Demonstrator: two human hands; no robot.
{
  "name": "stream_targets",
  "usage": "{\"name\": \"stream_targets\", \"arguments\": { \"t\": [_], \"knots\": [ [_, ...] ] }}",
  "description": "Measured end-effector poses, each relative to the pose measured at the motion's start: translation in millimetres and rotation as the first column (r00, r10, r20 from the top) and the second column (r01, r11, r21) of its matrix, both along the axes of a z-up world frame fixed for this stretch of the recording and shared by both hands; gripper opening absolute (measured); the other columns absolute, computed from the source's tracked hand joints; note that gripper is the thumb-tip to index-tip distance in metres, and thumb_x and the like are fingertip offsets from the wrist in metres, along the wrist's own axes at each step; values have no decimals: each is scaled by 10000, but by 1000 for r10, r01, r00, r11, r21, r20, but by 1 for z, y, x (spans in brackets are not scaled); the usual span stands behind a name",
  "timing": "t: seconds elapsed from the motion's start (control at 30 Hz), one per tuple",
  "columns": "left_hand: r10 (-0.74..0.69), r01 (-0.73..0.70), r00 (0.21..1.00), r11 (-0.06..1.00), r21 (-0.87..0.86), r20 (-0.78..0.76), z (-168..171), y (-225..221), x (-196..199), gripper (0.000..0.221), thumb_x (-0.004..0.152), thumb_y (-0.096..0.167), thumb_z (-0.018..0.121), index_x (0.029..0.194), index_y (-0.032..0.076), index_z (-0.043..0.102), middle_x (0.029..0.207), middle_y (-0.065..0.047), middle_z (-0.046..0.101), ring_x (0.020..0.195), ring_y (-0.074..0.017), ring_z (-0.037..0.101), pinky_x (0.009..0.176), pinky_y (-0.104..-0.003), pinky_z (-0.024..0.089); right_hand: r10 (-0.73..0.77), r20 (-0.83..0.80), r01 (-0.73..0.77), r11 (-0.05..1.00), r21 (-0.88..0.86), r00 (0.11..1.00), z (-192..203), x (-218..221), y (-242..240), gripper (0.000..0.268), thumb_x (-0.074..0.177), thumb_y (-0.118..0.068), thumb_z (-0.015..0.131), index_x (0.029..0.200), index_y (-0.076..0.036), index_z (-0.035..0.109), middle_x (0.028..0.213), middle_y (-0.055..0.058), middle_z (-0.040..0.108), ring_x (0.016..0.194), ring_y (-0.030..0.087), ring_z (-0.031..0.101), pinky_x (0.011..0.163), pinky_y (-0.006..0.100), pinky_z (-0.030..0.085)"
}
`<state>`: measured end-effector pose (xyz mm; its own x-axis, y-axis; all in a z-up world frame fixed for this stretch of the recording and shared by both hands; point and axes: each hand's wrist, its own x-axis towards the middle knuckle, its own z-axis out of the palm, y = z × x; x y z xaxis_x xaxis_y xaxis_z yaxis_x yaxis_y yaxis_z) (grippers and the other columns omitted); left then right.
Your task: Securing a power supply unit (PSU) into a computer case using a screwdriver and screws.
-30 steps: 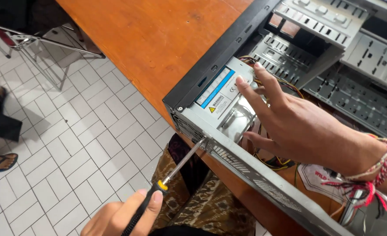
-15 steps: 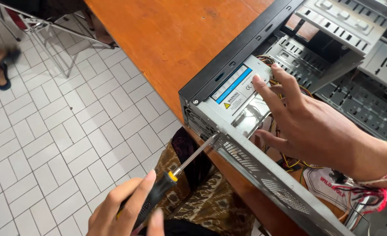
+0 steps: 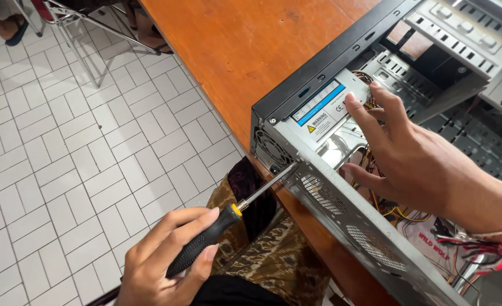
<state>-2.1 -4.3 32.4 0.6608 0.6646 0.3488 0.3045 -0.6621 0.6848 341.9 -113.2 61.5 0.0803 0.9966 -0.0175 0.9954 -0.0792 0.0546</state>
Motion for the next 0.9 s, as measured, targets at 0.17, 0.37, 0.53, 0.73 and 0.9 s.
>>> {"name": "stream_targets", "arguments": {
  "t": [0.17, 0.37, 0.53, 0.73, 0.9],
  "knots": [
    [-191, 153, 979, 916, 370, 68, -5, 3, 2, 301, 932, 61, 711, 1223, 25, 641, 1210, -161, 696, 817, -234, 616, 709, -334, 534, 59, 27, -60, 998, 30, 998, 1, -1, -2, 1081, 807, -461, 727, 1598, 70, 216, 1580, 415, 206, 1036, 438, 665, 959, 538, 555],
    [-64, 21, 996, 823, 568, 56, -13, -7, 3, 182, 983, 94, 615, 1123, 118, 730, 1211, -48, 714, 707, -196, 476, 671, -295, 441, 22, 16, -22, 1000, -8, 1000, 6, -4, -2, 1056, 848, -483, 692, 1619, 39, 193, 1589, 381, 207, 712, 310, 788, 940, 521, 570],
    [22, -34, 999, 914, 404, 36, -25, -8, 7, 343, 882, 180, 775, 1215, 145, 702, 1205, -65, 685, 810, -261, 631, 719, -368, 545, 100, 61, -106, 989, 102, 993, -1, 0, 0, 1067, 825, -476, 725, 1589, 96, 248, 1559, 421, 248, 1126, 444, 614, 1015, 478, 537],
    [157, -157, 987, 957, 242, 19, -13, -17, 13, 526, 787, 318, 828, 1254, 198, 619, 1215, 24, 714, 849, -135, 733, 701, -273, 600, 92, 37, -96, 987, 129, 995, -6, 4, -3, 1063, 774, -421, 811, 1578, 57, 304, 1516, 389, 319, 851, 319, 710, 907, 442, 608],
    [333, -326, 921, 943, 67, -201, 0, -19, 18, 473, 843, 446, 653, 1302, 332, 629, 1134, 165, 782, 657, -63, 734, 566, -243, 580, 110, 54, -118, 980, 158, 992, -5, 5, -1, 1037, 782, -423, 811, 1570, 56, 334, 1484, 367, 358, 854, 301, 722, 932, 435, 601]
  ]
}}
